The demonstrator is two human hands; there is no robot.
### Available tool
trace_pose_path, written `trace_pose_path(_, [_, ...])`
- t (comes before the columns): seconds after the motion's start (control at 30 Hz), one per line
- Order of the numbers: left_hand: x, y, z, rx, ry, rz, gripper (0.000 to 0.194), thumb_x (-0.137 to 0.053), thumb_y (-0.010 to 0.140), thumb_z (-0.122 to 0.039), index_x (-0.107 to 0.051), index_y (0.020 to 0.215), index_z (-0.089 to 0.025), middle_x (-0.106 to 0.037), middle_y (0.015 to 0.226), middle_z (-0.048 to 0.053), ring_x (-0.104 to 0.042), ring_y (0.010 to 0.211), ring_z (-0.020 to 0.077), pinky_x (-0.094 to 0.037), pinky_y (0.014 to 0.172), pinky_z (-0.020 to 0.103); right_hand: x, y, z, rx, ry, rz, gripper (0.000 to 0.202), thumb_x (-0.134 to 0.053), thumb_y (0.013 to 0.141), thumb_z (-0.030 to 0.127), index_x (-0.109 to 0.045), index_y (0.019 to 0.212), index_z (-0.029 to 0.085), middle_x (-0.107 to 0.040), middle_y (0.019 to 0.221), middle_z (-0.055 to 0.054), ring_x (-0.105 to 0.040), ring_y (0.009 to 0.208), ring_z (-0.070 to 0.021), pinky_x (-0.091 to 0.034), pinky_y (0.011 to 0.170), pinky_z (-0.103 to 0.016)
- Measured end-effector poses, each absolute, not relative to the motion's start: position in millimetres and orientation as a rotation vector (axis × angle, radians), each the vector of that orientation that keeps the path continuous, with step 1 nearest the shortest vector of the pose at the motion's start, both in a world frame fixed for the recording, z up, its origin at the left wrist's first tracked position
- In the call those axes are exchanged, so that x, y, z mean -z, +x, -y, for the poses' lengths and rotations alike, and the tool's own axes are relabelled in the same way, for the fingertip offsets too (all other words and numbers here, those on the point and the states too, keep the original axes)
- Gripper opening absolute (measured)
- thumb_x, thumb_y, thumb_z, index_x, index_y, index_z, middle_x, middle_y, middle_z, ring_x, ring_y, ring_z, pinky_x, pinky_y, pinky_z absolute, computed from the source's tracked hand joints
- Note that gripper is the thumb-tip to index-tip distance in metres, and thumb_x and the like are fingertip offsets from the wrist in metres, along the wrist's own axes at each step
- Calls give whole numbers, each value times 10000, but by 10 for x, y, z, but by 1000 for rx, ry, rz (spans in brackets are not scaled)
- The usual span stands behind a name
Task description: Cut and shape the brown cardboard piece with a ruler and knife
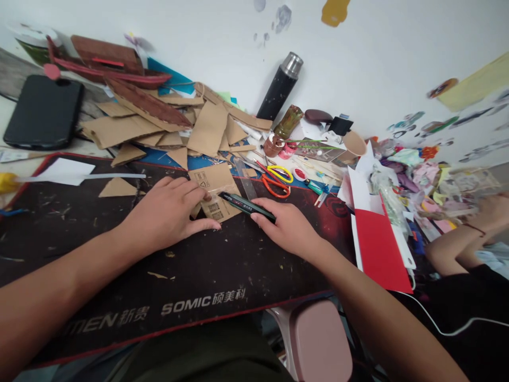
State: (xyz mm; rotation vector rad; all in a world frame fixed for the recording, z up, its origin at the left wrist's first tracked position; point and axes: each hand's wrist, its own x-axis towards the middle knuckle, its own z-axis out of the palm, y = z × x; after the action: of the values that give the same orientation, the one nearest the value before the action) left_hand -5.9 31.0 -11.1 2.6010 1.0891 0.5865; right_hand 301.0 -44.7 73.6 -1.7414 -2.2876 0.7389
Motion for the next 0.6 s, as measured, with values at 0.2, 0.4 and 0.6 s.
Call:
trace_pose_path(0.2, [91,-163,-421,-627,2611,-950,819,-502,1004,-984,-777,1449,-354,-697,1674,124,-588,1560,467,-461,1310,685,-687,3037,493,-745,-1749,2285,368,-593,1178,353,-772,1470,217,-856,1454,-129,-829,1295,-332,-608,1109,-463])
trace_pose_path(0.4, [173,-165,-446,-564,2647,-1011,777,-510,1042,-929,-769,1436,-312,-767,1567,157,-658,1481,469,-520,1214,673,-667,3087,519,-676,-1725,2313,368,-592,1180,377,-769,1479,256,-860,1455,-108,-844,1263,-331,-632,1079,-462])
trace_pose_path(0.6, [136,-82,-341,-600,2685,-1151,602,-616,1065,-778,-746,1428,-316,-763,1535,161,-678,1416,466,-553,1147,676,-675,3079,556,-611,-1708,2378,405,-575,1185,374,-755,1514,220,-828,1526,-139,-835,1303,-348,-643,1102,-491])
